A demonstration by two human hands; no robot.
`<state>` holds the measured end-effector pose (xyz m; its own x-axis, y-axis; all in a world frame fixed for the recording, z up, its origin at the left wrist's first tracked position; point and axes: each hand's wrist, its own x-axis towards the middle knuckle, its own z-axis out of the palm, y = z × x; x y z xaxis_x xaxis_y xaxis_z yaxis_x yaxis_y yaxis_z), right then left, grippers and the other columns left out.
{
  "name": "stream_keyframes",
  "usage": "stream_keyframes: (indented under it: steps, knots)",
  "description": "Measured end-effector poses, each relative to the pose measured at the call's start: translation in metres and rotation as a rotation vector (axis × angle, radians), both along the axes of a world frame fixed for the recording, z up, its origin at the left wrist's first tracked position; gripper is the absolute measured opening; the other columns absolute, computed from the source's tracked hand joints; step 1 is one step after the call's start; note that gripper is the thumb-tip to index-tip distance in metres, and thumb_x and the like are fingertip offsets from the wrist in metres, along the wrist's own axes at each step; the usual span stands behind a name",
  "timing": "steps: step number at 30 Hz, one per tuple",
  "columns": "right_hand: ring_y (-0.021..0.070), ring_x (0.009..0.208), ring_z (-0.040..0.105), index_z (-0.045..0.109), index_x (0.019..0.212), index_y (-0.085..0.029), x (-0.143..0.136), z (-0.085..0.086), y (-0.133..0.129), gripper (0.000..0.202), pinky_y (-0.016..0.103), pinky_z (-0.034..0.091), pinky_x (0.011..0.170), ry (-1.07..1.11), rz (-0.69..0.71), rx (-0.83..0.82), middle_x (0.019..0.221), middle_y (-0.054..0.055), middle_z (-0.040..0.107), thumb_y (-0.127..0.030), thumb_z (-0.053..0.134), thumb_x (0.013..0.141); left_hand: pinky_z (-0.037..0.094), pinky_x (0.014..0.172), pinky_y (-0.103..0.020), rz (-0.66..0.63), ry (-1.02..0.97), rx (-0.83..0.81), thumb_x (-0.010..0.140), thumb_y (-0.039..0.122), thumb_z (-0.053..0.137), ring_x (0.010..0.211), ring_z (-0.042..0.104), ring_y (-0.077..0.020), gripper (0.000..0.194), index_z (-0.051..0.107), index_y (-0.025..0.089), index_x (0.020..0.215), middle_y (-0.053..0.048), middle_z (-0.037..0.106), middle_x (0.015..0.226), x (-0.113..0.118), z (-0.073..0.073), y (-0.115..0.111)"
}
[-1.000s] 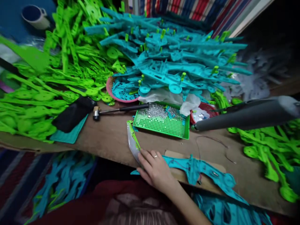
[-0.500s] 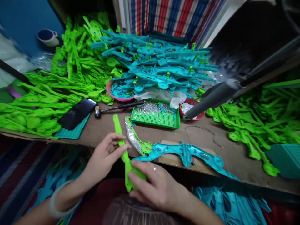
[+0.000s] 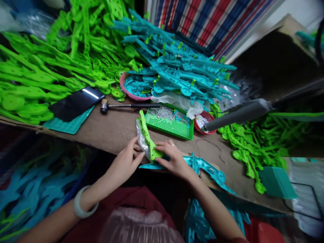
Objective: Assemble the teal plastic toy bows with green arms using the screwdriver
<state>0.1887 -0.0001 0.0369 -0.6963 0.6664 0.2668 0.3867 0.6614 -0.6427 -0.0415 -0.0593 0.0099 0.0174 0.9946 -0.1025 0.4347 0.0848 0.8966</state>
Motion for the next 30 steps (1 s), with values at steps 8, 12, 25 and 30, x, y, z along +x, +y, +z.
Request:
stream_keyframes:
  steps: [8, 12, 25, 30]
  knots:
    - [0.0214, 0.112, 0.068, 0.059, 0.129, -0.02, 0.009, -0.002, -0.002, 0.035, 0.047, 0.046, 0.107, -0.13, 0.087, -0.063, 0.123, 0.013, 0.07, -0.028, 0.064, 0.095, 0.059, 0.065, -0.027, 0.017, -0.397, -0.078, 0.084, 0.022, 0.057, 0.069, 0.07, -0.0131, 0.071, 0.035, 0.019, 0.151, -0.003, 0.067, 0.097, 0.018, -0.01, -0.008]
    - [0.0231, 0.109, 0.064, 0.058, 0.131, -0.019, 0.009, 0.006, -0.004, 0.04, 0.042, 0.054, 0.092, -0.146, 0.114, -0.004, 0.122, 0.014, 0.067, -0.018, 0.065, 0.092, 0.06, 0.068, -0.027, 0.047, -0.338, 0.028, 0.086, 0.017, 0.053, 0.072, 0.07, -0.0127, 0.069, 0.036, 0.017, 0.152, -0.003, 0.066, 0.097, 0.024, -0.02, -0.013]
    - [0.0285, 0.119, 0.06, 0.053, 0.139, -0.014, 0.004, 0.022, -0.008, 0.044, 0.045, 0.058, 0.095, -0.484, 0.245, 0.126, 0.131, 0.019, 0.065, -0.014, 0.059, 0.095, 0.061, 0.077, -0.038, -0.055, 0.182, 0.149, 0.09, 0.02, 0.061, 0.089, 0.07, -0.0239, 0.056, 0.047, 0.011, 0.143, -0.012, 0.067, 0.106, 0.026, -0.004, -0.024]
    - [0.0276, 0.127, 0.06, 0.05, 0.144, -0.015, 0.006, 0.018, -0.008, 0.048, 0.044, 0.058, 0.101, -0.467, 0.26, 0.159, 0.138, 0.019, 0.063, -0.013, 0.058, 0.096, 0.043, 0.115, -0.043, -0.23, 0.542, 0.591, 0.095, 0.025, 0.059, 0.134, 0.055, -0.0306, 0.045, 0.055, 0.005, 0.136, -0.02, 0.061, 0.14, 0.04, -0.007, -0.04]
